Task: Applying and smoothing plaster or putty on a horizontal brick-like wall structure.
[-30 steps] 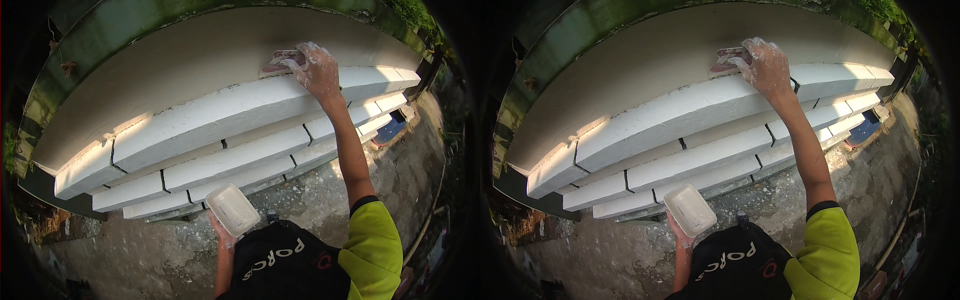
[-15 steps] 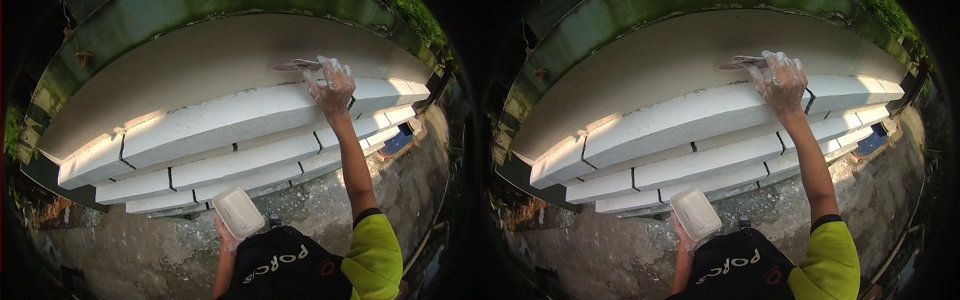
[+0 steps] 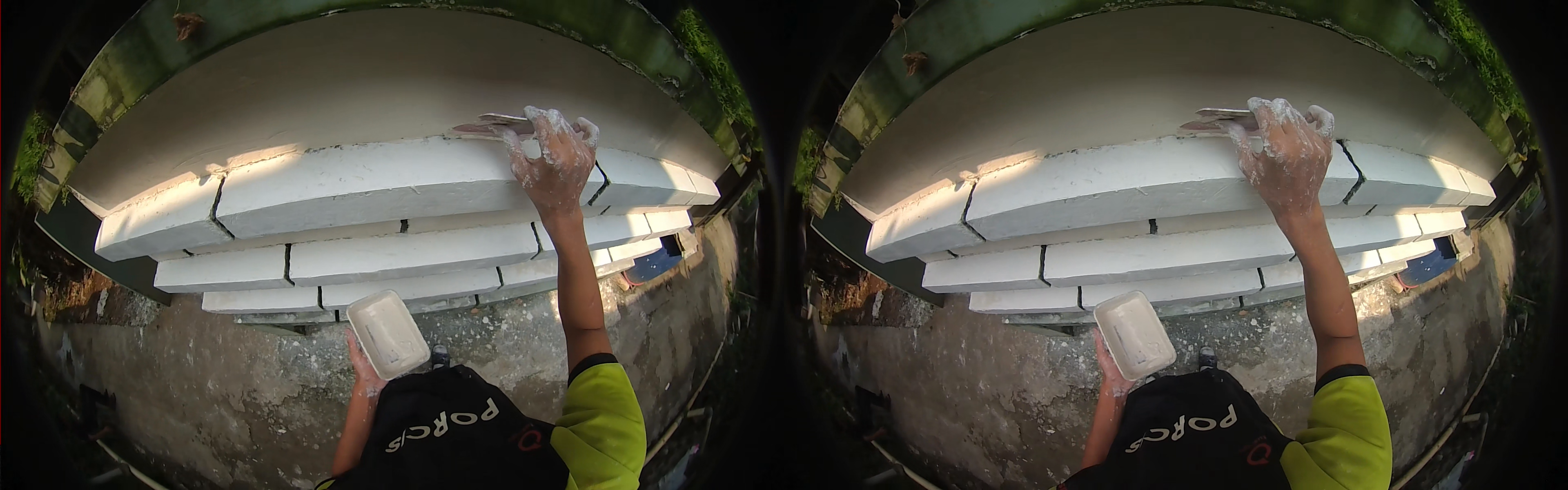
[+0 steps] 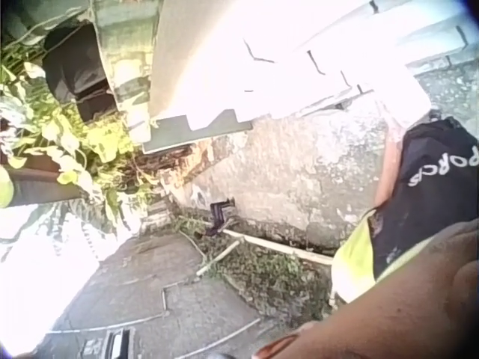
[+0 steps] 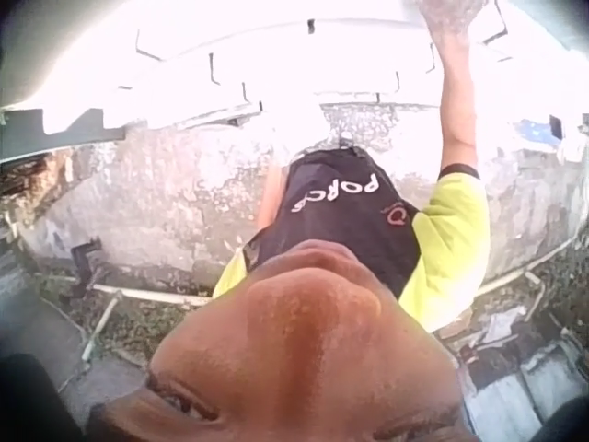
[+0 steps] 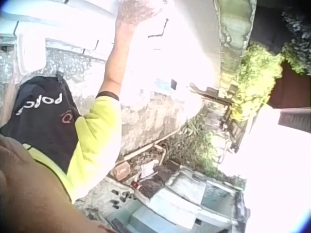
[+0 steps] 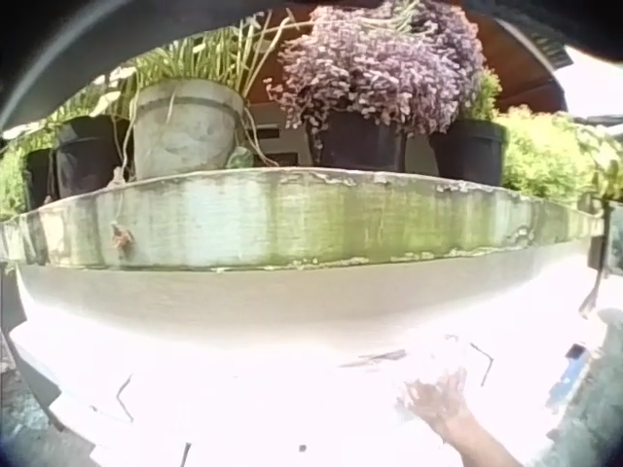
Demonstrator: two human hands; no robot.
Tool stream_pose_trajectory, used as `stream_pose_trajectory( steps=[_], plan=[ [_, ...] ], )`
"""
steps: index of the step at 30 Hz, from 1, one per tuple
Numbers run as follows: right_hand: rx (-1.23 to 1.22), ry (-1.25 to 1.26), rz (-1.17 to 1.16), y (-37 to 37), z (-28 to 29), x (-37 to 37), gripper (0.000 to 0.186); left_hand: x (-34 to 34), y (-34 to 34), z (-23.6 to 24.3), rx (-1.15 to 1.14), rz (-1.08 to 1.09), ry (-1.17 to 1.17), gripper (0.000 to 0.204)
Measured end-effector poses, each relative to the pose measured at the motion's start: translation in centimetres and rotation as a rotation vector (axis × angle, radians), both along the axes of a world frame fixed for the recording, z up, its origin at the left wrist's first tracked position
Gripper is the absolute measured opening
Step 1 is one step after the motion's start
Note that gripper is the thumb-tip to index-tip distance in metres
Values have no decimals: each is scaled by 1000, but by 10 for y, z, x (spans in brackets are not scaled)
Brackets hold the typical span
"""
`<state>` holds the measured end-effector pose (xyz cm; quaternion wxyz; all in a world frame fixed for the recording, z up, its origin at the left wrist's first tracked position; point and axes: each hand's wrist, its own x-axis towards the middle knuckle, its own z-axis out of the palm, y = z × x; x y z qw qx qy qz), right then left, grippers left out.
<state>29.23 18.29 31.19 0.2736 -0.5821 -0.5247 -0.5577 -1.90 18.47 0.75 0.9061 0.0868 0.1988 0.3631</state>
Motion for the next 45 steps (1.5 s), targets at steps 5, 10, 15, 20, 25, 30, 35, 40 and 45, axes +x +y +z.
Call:
stream_pose_trajectory(
  steps=[5,10,15,20,25,30,35,40,45],
  plan=[
    [41,3,-31,12,-2,10,32,-2,-1,5,-11,-8,60,79],
    [15,105,-23,0,11,-19,31,-3,0,9,-29,10,19,78],
    [-71,25,7,26,3,-14,31,-1,1,22,25,-52,84,82],
    [-17,109,39,19,19,-35,32,-7,0,10,-1,-22,36,80],
    [-70,45,-31,36,4,-26,33,-5,1,1,32,-23,25,80],
    [167,186,34,-9,9,-26,35,-3,1,13,62,13,25,75],
    [323,616,344,-74,-46,-59,36,-3,-4,26,100,32,-36,69],
    [328,1139,659,-122,-141,-79,38,2,-7,22,108,34,-43,66],
    [-1,1563,671,-153,-168,-100,31,24,-4,9,112,-131,7,72]
  ],
)
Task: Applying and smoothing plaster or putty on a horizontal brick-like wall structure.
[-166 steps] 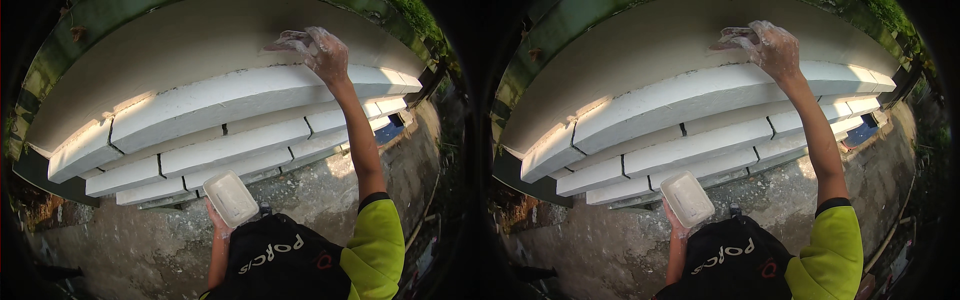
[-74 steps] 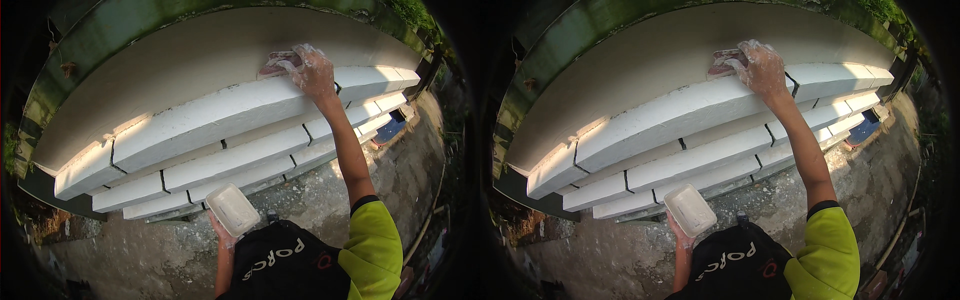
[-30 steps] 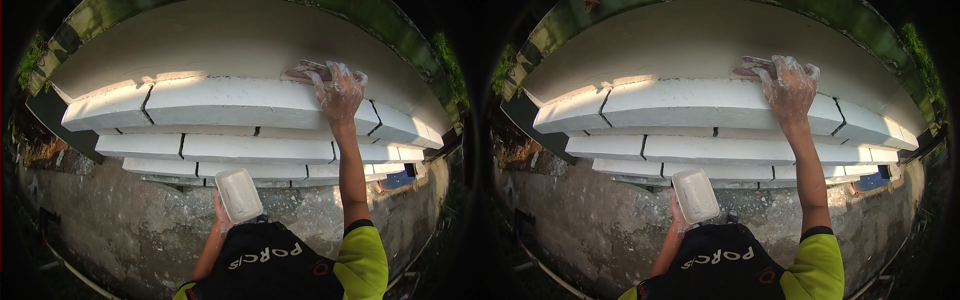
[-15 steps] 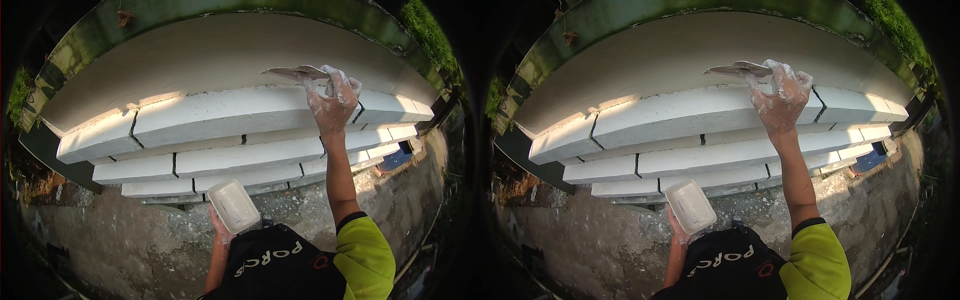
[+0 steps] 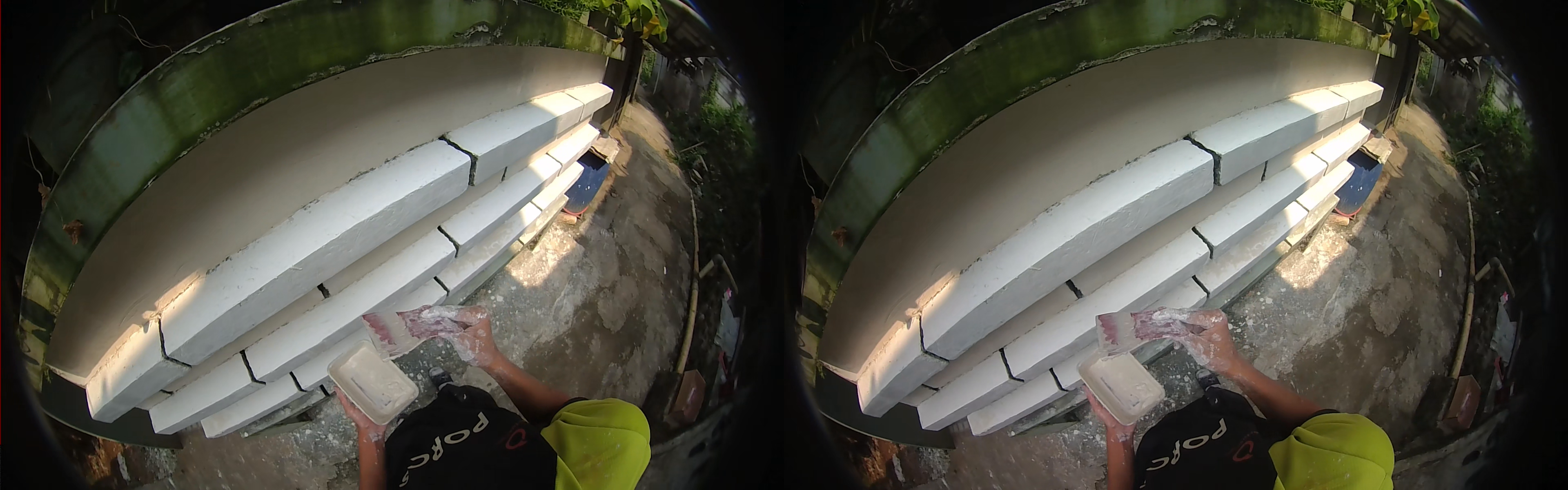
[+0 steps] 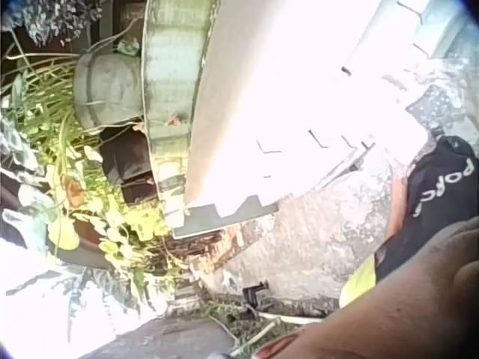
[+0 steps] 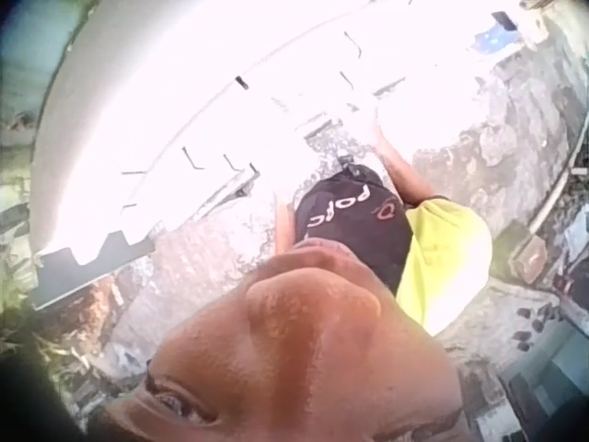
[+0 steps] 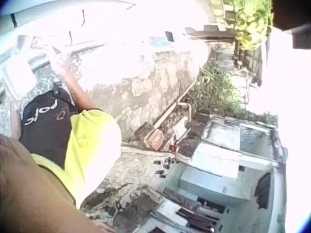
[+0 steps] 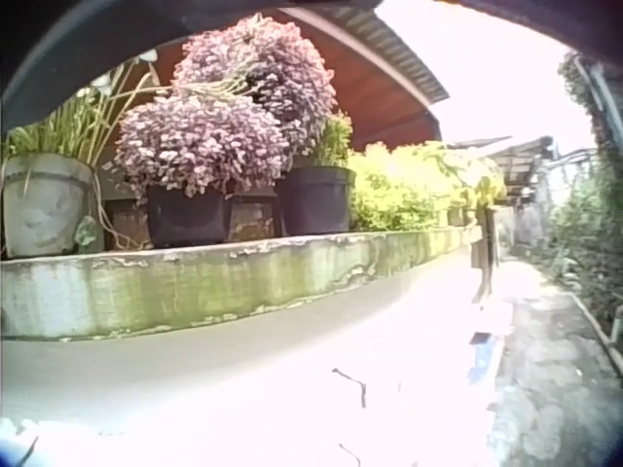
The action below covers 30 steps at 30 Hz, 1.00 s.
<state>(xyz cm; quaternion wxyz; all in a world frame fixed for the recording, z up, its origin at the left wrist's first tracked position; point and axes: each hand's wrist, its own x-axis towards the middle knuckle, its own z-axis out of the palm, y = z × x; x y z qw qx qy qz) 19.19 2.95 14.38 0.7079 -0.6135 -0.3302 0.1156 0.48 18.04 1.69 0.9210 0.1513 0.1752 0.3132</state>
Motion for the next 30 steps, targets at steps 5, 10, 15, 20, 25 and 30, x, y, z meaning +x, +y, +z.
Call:
stream_pose_trajectory(
  steps=[5,10,15,20,25,30],
  plan=[
    [-156,-257,29,-17,-10,-30,35,27,-14,36,95,-209,-90,77],
    [-242,-745,-137,-42,-44,-46,48,34,-26,43,-28,-381,-69,76],
    [-213,-777,-65,-69,-32,-46,47,53,-31,45,-106,-374,-62,69],
    [-269,-626,32,-99,1,-26,49,62,-30,54,-125,-443,-25,65],
    [-444,-817,153,-111,-10,19,63,73,-46,66,-72,-521,118,70],
    [-224,-933,172,-110,-43,67,67,97,-66,70,-207,-521,70,72]
  ],
)
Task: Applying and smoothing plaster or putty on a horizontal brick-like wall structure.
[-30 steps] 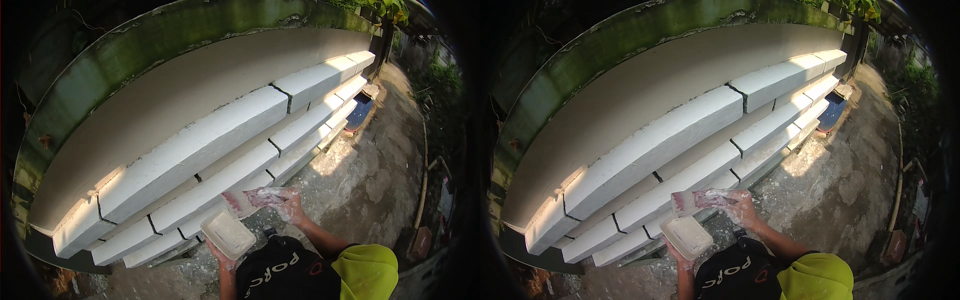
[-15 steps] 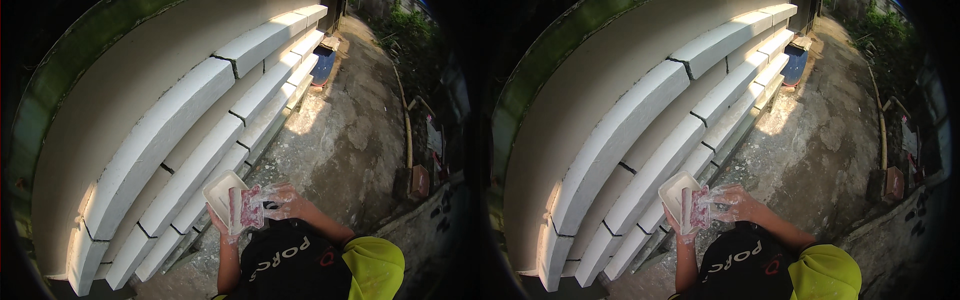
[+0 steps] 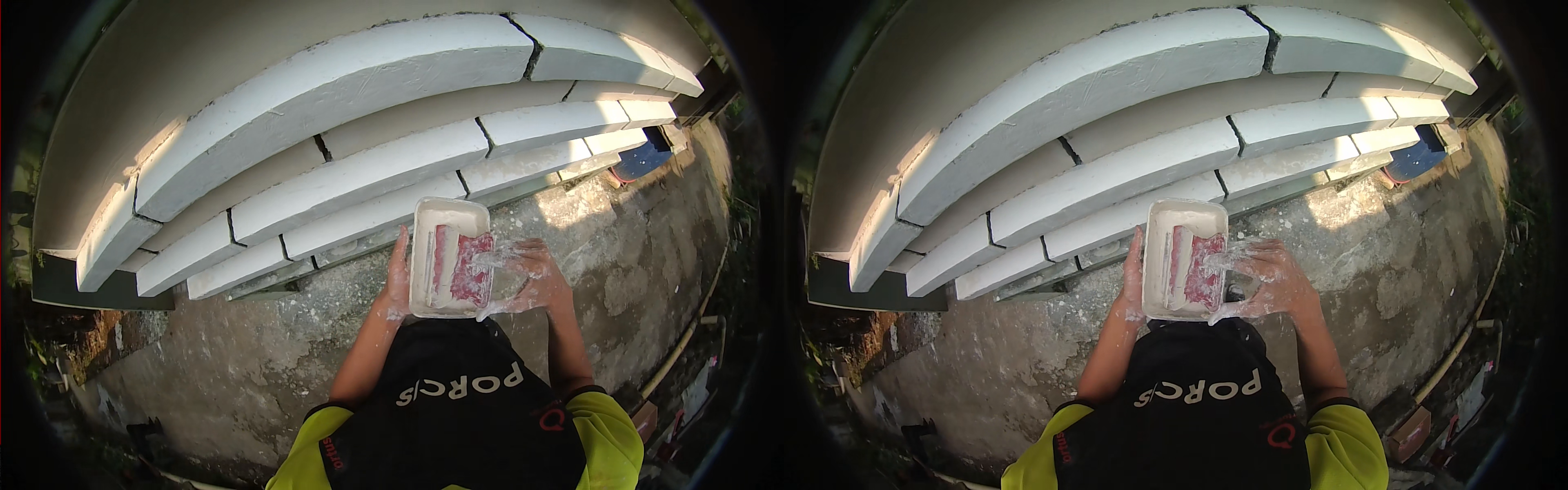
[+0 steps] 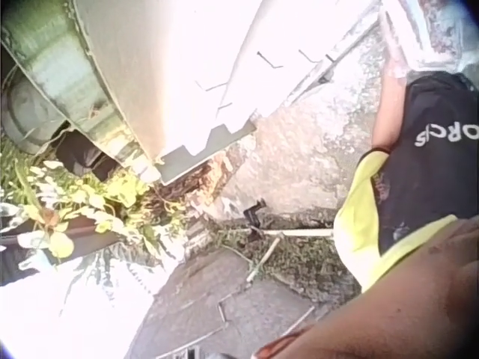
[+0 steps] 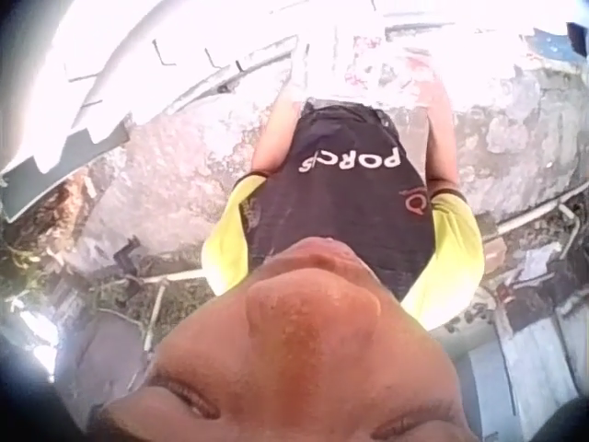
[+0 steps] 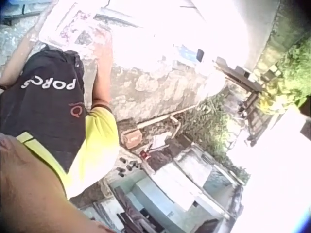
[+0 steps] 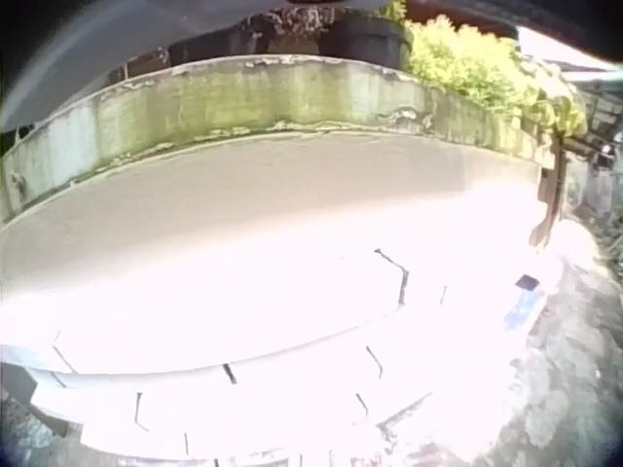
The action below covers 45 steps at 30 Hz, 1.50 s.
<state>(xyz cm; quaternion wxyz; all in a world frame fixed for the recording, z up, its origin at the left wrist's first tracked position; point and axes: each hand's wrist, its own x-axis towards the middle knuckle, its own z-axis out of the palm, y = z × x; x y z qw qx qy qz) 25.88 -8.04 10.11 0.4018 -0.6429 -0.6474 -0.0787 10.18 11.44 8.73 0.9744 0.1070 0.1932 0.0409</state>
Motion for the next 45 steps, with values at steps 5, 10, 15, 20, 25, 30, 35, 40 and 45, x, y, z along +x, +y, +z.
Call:
stream_pose_trajectory(
  steps=[5,10,15,20,25,30,35,40,45],
  plan=[
    [-98,-87,98,-12,-1,47,67,40,-29,-7,116,53,20,73],
    [-106,-32,134,-31,-38,88,69,81,-62,-26,160,145,-68,66],
    [-123,191,183,-36,-43,114,65,115,-91,-38,243,140,-47,71],
    [-92,410,220,-36,-19,126,56,131,-108,-41,264,147,-1,79],
    [-106,380,241,-39,-8,138,55,138,-112,-43,274,139,2,78],
    [-46,431,215,-37,-19,145,55,144,-107,-34,318,111,43,78],
    [-10,472,173,-34,-21,144,55,136,-86,-43,313,79,18,80],
    [62,552,56,-32,-8,125,64,112,-61,-50,256,-21,25,82],
    [175,767,-57,-24,7,82,70,69,-34,-69,176,-12,40,81]
  ],
)
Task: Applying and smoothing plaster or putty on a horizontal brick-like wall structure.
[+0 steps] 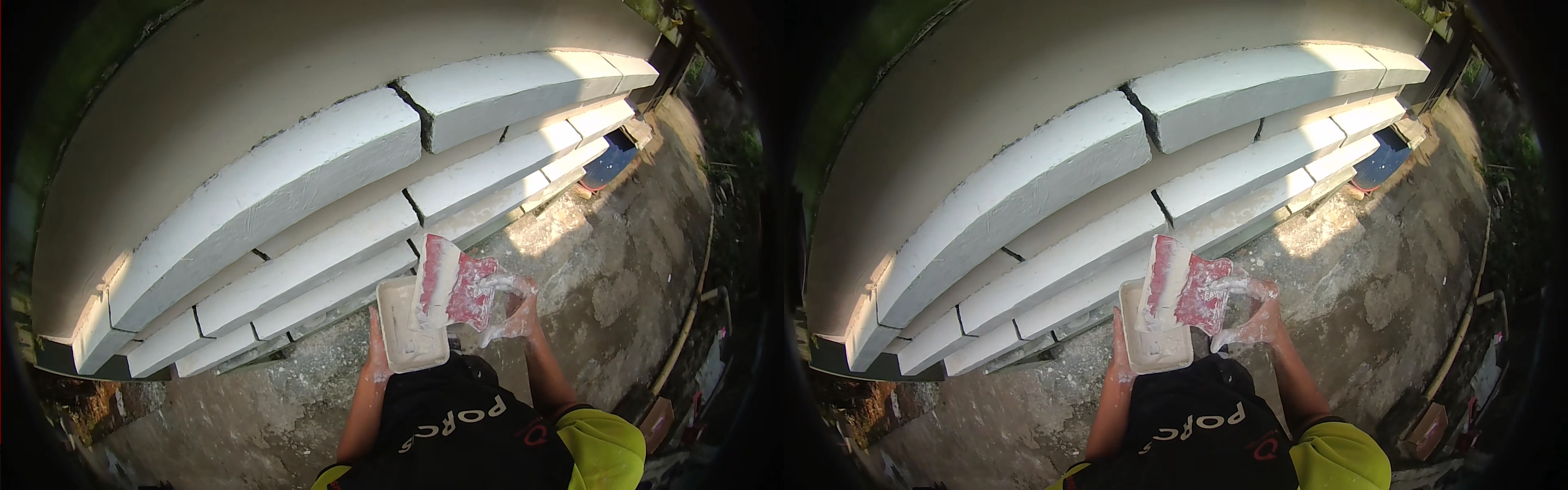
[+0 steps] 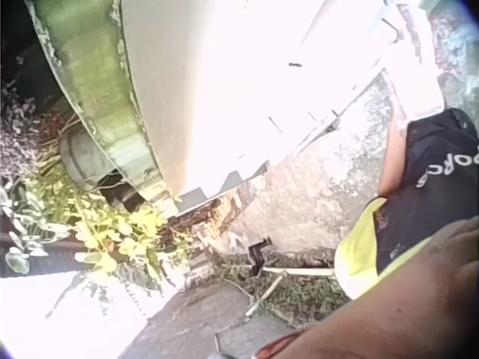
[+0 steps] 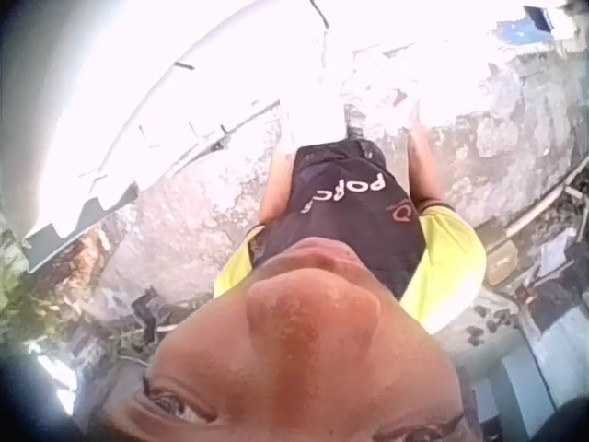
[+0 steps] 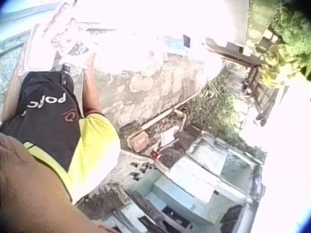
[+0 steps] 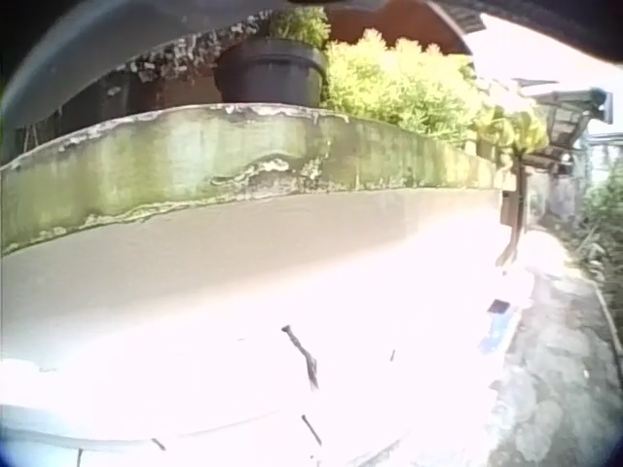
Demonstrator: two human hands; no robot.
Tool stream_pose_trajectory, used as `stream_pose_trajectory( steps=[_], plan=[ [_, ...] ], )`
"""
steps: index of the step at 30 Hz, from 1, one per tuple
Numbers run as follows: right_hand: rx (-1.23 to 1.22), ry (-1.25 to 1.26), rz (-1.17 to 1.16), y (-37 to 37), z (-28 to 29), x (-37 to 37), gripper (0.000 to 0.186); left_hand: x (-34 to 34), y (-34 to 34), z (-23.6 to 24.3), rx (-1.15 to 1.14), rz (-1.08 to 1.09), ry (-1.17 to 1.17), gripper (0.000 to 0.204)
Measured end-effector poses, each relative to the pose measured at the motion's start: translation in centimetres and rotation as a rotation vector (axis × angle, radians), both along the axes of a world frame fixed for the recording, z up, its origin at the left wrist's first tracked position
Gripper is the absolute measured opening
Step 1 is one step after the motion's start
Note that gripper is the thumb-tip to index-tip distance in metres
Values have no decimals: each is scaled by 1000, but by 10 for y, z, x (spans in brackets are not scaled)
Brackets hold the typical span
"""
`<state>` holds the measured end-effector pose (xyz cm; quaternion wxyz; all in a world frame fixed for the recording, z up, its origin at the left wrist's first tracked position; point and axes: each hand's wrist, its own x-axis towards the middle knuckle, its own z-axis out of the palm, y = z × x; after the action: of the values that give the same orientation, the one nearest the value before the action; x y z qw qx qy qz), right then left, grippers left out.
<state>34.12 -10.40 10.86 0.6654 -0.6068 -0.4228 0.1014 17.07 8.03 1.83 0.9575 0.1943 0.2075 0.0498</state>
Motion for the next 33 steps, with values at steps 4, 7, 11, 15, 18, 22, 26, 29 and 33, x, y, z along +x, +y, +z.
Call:
stream_pose_trajectory(
  steps=[4,7,11,15,18,22,26,29,33],
  plan=[
    [-20,37,-17,7,15,-16,79,-32,18,-7,-2,-25,2,82],
    [-32,-101,-30,14,38,-28,77,-50,32,-15,13,-42,-21,82],
    [60,-25,-95,30,55,-50,68,-64,48,-18,29,-60,-30,82],
    [46,-222,-367,28,49,-49,52,-76,63,-27,-5,-65,-51,80],
    [8,-619,-605,29,90,-34,32,-80,71,-37,-59,-69,-71,78],
    [147,-738,-750,73,164,7,23,-76,71,-4,-21,-26,-147,77],
    [31,-1060,-799,109,210,38,39,-70,72,-8,2,-10,-216,76],
    [-1,-1141,-764,121,224,73,40,-71,69,-25,-4,85,-123,85],
    [-131,-1174,-752,133,222,108,44,-63,62,-11,14,83,-185,74]
  ],
)
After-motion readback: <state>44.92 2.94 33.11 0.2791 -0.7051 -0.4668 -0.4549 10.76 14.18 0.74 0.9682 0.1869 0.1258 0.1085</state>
